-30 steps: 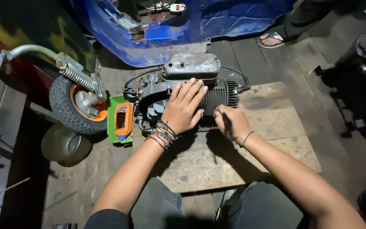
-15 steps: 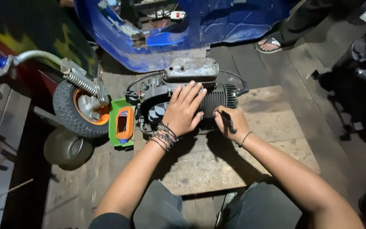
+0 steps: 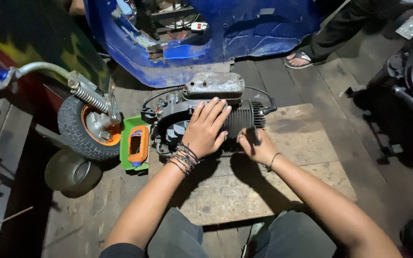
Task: Cleaning the cooling fins of a motorcycle engine cylinder using a small hand tool to remove debris.
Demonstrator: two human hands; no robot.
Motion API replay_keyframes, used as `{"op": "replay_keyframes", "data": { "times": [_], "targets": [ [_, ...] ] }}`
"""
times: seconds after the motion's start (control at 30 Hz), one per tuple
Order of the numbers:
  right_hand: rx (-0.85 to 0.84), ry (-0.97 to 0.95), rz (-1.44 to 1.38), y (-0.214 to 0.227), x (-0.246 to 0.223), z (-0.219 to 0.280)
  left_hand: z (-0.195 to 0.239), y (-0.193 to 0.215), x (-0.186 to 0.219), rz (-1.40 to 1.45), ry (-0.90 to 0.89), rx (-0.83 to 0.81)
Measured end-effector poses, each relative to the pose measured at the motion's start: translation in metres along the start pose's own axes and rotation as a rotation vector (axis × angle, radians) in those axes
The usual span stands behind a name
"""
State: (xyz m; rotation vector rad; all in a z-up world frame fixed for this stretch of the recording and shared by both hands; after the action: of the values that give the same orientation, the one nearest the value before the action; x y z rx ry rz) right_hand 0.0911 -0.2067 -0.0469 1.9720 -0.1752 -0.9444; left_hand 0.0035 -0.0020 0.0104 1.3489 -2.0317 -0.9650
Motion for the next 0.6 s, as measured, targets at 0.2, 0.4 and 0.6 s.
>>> {"op": "replay_keyframes", "data": {
  "times": [0.2,0.4,0.6],
  "targets": [
    [0.084,-0.114,-0.01,0.018,-0.011,-0.002,0.001,0.001,-0.001,-0.006,0.005,0.0],
    [0.097,-0.133,0.067,0.024,-0.009,-0.005,0.001,-0.001,-0.001,0.015,0.001,0.001],
    [0.097,-0.037,0.124,0.013,-0.007,-0.003,0.001,-0.001,-0.001,0.015,0.009,-0.01]
  ]
}}
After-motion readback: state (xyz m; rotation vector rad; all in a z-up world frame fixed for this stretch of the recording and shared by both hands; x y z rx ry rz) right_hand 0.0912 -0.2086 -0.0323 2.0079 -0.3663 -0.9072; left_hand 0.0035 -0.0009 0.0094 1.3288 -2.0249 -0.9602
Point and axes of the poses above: each hand's wrist, its own z-axis away from the middle knuckle, its own y-axis out of the back of the hand, x = y × z, the point moved 1 cm from there along -z, towards the middle knuckle, and after that the axes turned 10 degrees about z, right-handed, at the moved point
